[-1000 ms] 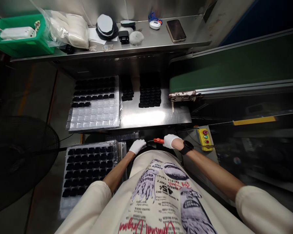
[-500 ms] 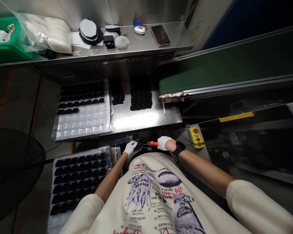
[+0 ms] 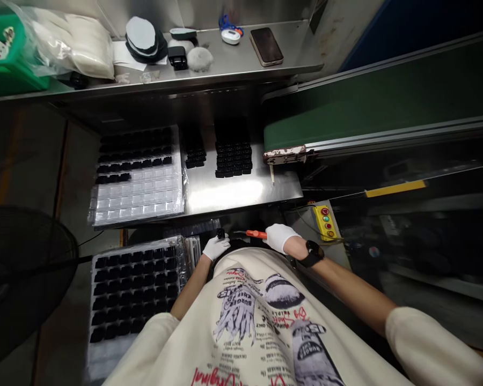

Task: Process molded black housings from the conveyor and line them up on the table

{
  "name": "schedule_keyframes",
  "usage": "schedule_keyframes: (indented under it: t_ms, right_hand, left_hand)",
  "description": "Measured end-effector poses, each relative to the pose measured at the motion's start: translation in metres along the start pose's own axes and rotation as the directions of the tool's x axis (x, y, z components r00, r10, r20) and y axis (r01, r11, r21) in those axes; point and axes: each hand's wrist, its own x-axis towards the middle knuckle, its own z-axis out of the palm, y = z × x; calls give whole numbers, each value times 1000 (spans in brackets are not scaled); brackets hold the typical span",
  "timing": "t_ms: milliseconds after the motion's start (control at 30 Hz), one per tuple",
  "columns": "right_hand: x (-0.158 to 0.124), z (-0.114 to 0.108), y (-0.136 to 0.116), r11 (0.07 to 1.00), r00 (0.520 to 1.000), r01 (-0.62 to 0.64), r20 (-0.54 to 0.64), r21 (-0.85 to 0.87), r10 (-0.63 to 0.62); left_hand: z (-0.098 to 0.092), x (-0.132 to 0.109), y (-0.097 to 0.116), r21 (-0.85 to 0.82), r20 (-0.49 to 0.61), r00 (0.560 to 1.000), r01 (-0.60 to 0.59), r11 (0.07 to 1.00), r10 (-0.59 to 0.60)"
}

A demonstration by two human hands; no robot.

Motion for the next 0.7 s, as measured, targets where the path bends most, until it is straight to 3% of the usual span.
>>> schedule_keyframes:
  t_ms: [300, 467, 567, 700]
  right_hand:
    - [-4, 4, -1, 996, 997, 64, -36, 54, -62]
    - [5, 24, 4, 995, 996, 3, -91, 102, 7]
    - [13, 42, 10, 982, 996, -37, -72, 187, 51]
    - [25, 44, 30, 904, 987, 79, -161, 421, -11]
  left_hand:
    - [18, -13, 4, -283, 64, 995, -50, 958, 71]
    - [27, -21, 7, -374, 49, 992, -91, 923, 118]
    - [41, -25, 7, -425, 41, 988, -115, 898, 146]
    - [71, -34, 17, -499, 15, 969, -208, 841, 248]
